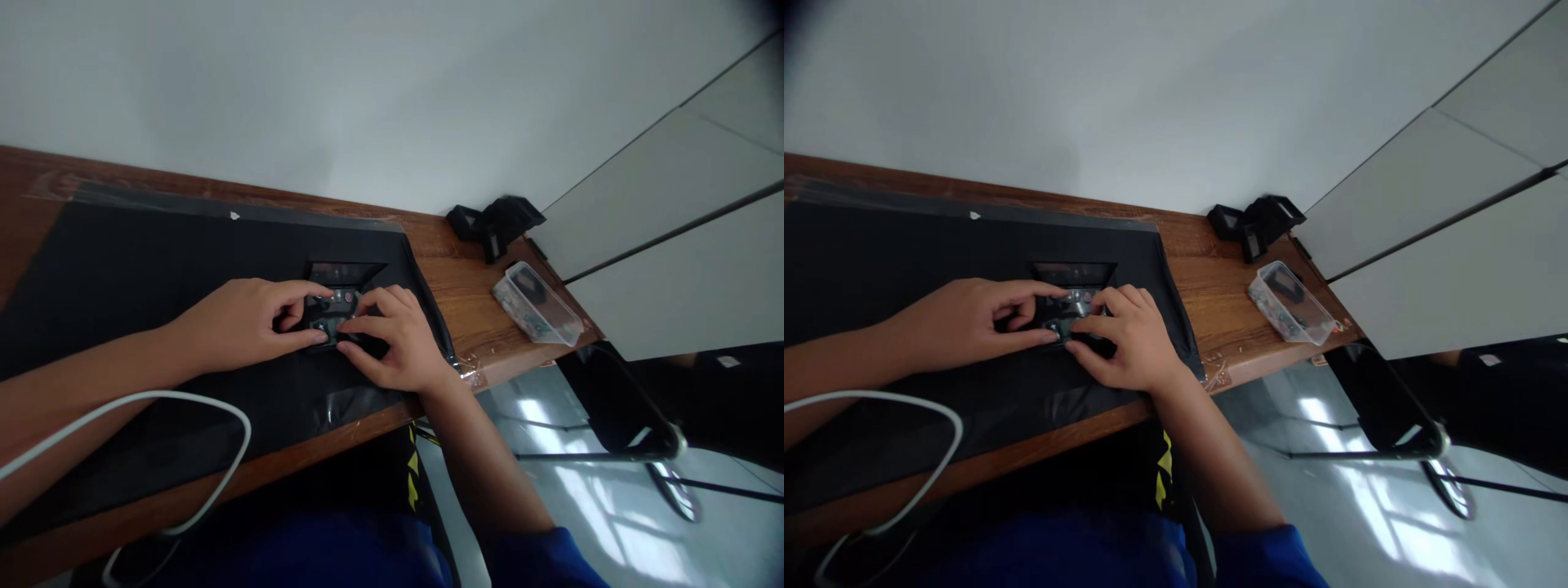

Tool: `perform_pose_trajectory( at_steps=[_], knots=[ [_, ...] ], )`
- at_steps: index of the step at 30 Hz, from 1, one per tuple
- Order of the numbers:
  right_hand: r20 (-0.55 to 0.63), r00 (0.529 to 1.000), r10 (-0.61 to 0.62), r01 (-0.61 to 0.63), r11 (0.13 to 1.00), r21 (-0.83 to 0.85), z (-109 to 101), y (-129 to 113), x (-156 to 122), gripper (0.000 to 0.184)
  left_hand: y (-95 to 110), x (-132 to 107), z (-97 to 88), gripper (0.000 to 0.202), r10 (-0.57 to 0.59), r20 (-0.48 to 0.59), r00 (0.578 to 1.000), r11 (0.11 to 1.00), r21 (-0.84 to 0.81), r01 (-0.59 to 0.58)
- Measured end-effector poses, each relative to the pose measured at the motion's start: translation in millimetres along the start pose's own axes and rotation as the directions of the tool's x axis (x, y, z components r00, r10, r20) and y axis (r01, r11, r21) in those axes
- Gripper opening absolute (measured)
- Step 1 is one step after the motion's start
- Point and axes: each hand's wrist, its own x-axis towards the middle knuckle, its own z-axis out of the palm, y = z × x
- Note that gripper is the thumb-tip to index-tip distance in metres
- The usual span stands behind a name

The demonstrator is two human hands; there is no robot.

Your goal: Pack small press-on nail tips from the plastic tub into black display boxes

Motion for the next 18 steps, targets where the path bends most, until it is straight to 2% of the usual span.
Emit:
perform_pose_trajectory(
  at_steps=[3,9,18],
  knots=[
    [-0.007,1.000,-0.015,0.015,1.000,0.000,-0.4,-0.6,-0.2,0.024,-1.3,0.8,-0.1,0.068,-0.016,-0.017,1.000,1.000,-0.006,0.016],
    [-0.007,1.000,-0.001,0.001,1.000,0.014,-0.5,0.9,-1.2,0.020,-2.7,0.6,-1.7,0.058,0.011,-0.033,0.999,1.000,-0.010,-0.011],
    [-0.071,0.997,-0.011,0.014,0.999,0.035,-1.1,0.6,-0.6,0.017,-2.7,0.7,-3.1,0.058,-0.023,-0.013,1.000,1.000,-0.020,0.022]
  ],
)
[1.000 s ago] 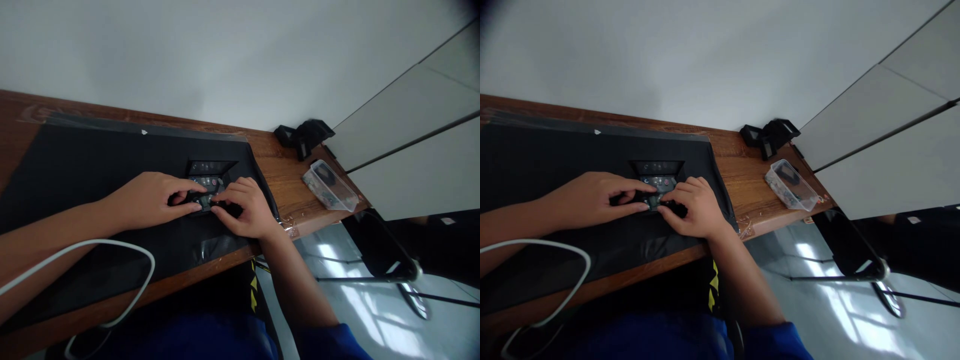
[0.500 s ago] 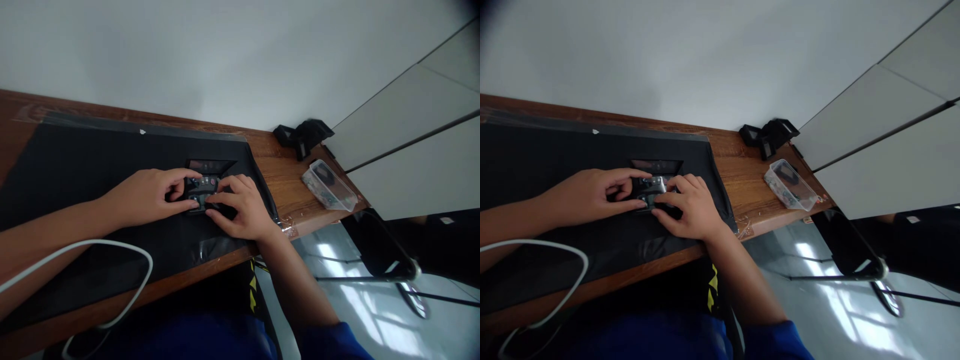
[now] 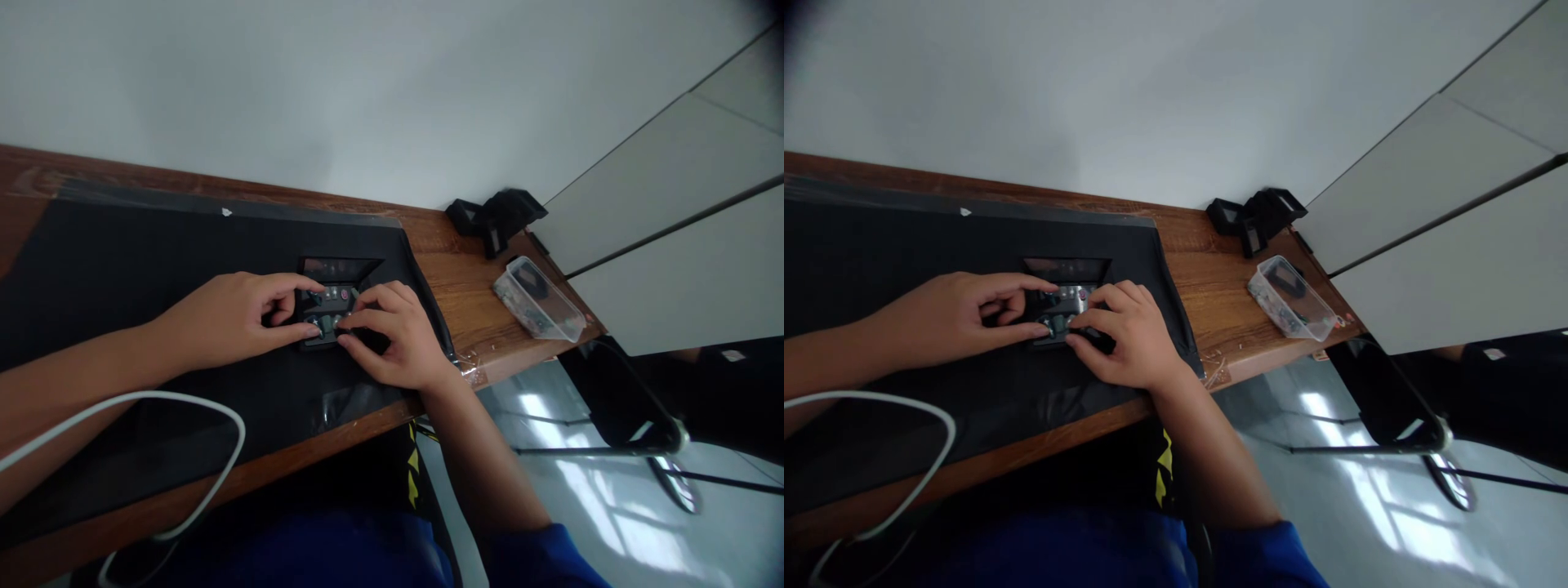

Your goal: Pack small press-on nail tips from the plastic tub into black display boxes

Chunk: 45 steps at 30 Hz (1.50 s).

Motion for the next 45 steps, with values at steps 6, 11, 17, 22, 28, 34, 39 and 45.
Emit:
perform_pose_trajectory(
  at_steps=[6,11,17,22,28,34,39,45],
  knots=[
    [-0.197,0.976,0.098,-0.094,0.995,0.030,-4,2,2,0.021,-2,1,-0.8,0.055,0.019,-0.034,0.999,0.999,-0.039,-0.020],
    [-0.133,0.976,0.174,-0.170,0.984,0.047,-4,10,-1,0.012,-6,1,-3.7,0.059,0.003,-0.022,1.000,0.999,-0.036,-0.004],
    [-0.057,0.988,0.145,-0.142,0.989,0.050,-2,11,-3,0.009,-13,0,-5.5,0.060,-0.008,-0.058,0.998,1.000,-0.020,0.007],
    [-0.020,0.987,0.162,-0.161,0.985,0.064,1,11,-3,0.010,-12,0,-8.6,0.044,-0.005,-0.057,0.998,0.999,-0.054,0.002],
    [-0.021,0.991,0.130,-0.128,0.989,0.072,-6,15,-6,0.016,-8,-4,-13.2,0.050,-0.061,-0.232,0.971,0.998,0.017,0.066],
    [-0.112,0.989,0.098,-0.088,0.992,0.094,-12,22,-9,0.025,-16,0,-9.7,0.060,-0.129,-0.372,0.919,0.991,-0.018,0.132],
    [-0.153,0.971,0.183,-0.171,0.981,0.088,-4,25,-10,0.036,-19,3,-3.1,0.089,-0.032,-0.291,0.956,0.999,0.013,0.038],
    [-0.182,0.963,0.200,-0.185,0.978,0.093,10,30,-18,0.103,-20,7,3.2,0.067,0.067,-0.327,0.942,0.997,0.061,-0.050]
  ],
)
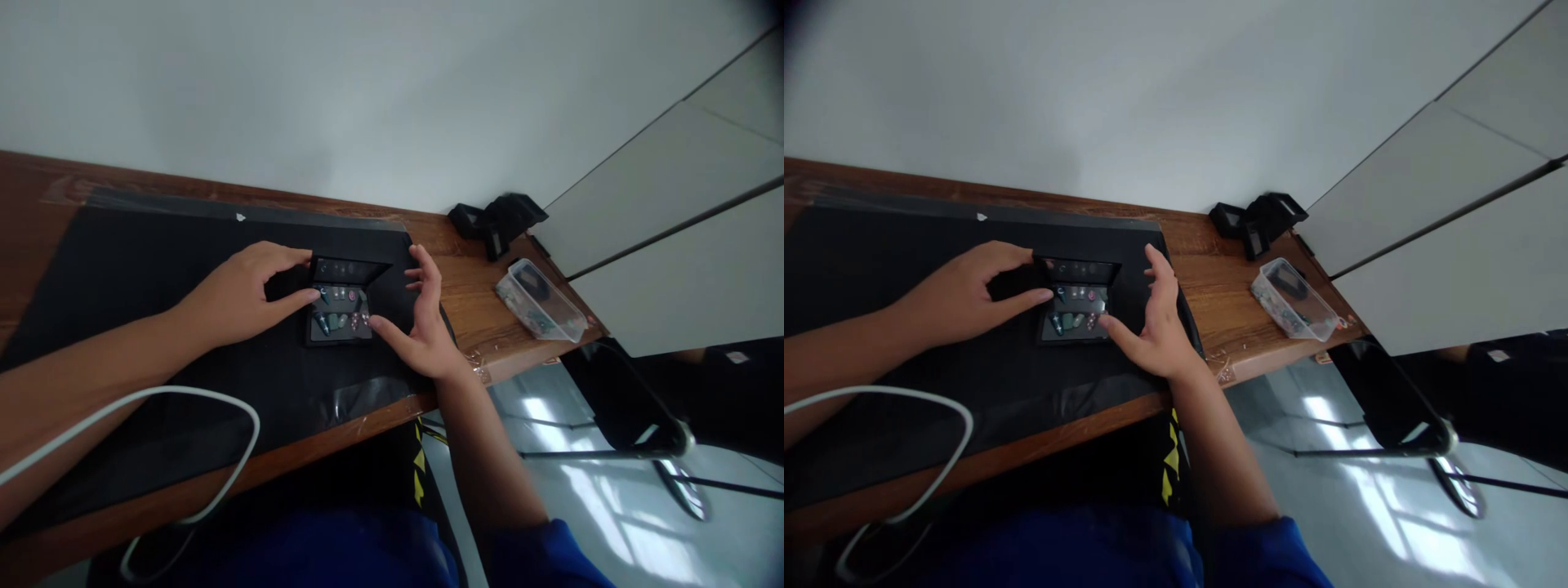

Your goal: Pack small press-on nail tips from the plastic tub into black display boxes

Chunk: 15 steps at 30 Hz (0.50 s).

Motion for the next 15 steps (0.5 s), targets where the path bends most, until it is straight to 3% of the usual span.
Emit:
perform_pose_trajectory(
  at_steps=[5,8,12,15],
  knots=[
    [0.155,0.988,-0.027,0.021,0.999,0.040,-4,-6,2,0.123,-2,2,-0.3,0.056,0.035,-0.038,0.999,0.999,-0.023,-0.036],
    [0.185,0.982,-0.035,0.032,0.999,0.021,-7,-10,6,0.121,1,1,-4.2,0.054,-0.013,-0.026,1.000,0.999,-0.052,0.012],
    [0.127,0.992,0.018,-0.010,0.998,-0.060,-8,-12,8,0.095,7,0,-9.1,0.054,-0.076,0.033,0.997,0.995,-0.065,0.078],
    [0.079,0.996,0.052,-0.046,0.996,-0.077,-7,-16,8,0.060,8,0,-10.1,0.053,-0.081,0.026,0.996,0.995,-0.063,0.082]
  ],
)
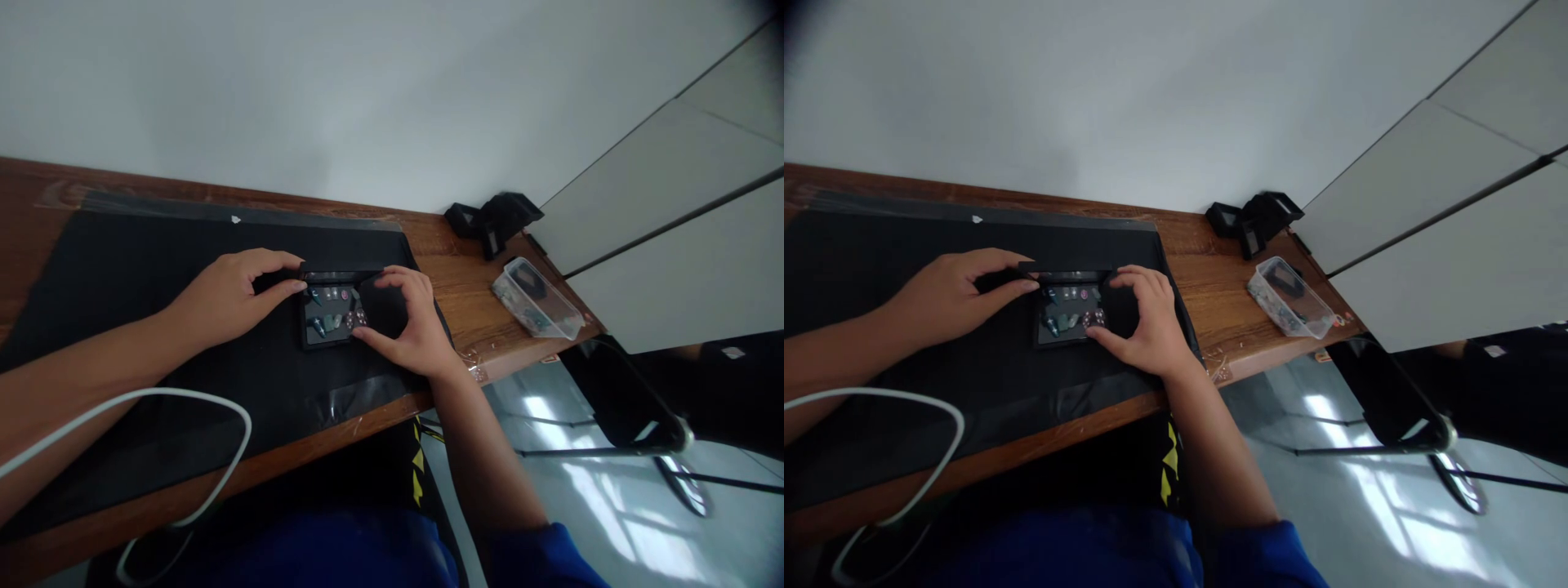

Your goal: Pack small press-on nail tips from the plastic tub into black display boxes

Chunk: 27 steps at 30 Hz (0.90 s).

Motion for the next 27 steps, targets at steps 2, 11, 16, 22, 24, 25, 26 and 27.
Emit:
perform_pose_trajectory(
  at_steps=[2,11,16,22,24,25,26,27],
  knots=[
    [0.024,0.999,0.021,-0.021,0.999,-0.025,1,-4,-1,0.046,0,0,0.1,0.054,-0.004,-0.006,1.000,1.000,0.011,0.004],
    [0.246,0.961,0.127,-0.068,0.969,-0.237,4,-19,-1,0.059,0,0,1.1,0.049,0.040,0.004,0.999,0.998,0.055,-0.040],
    [0.260,0.958,0.121,-0.065,0.975,-0.215,4,-21,-1,0.054,-5,1,3.0,0.050,0.020,-0.008,1.000,0.997,0.070,-0.019],
    [0.201,0.977,0.066,-0.046,0.994,-0.101,6,-9,-4,0.049,-7,0,0.8,0.062,0.042,0.042,0.998,0.994,0.095,-0.046],
    [0.146,0.987,0.069,-0.061,0.996,-0.058,5,-5,-3,0.046,-6,-1,-1.1,0.065,0.051,0.055,0.997,0.990,0.126,-0.058],
    [0.107,0.992,0.073,-0.069,0.997,-0.037,4,-4,-3,0.045,-5,-2,-2.1,0.065,0.061,0.057,0.996,0.987,0.142,-0.069],
    [0.067,0.995,0.075,-0.074,0.997,-0.017,2,-3,-2,0.045,-3,-2,-3.2,0.063,0.078,0.061,0.995,0.985,0.152,-0.087],
    [0.031,0.997,0.073,-0.073,0.997,0.002,1,-2,-2,0.047,-2,-2,-4.2,0.060,0.099,0.070,0.993,0.982,0.157,-0.109]
  ],
)
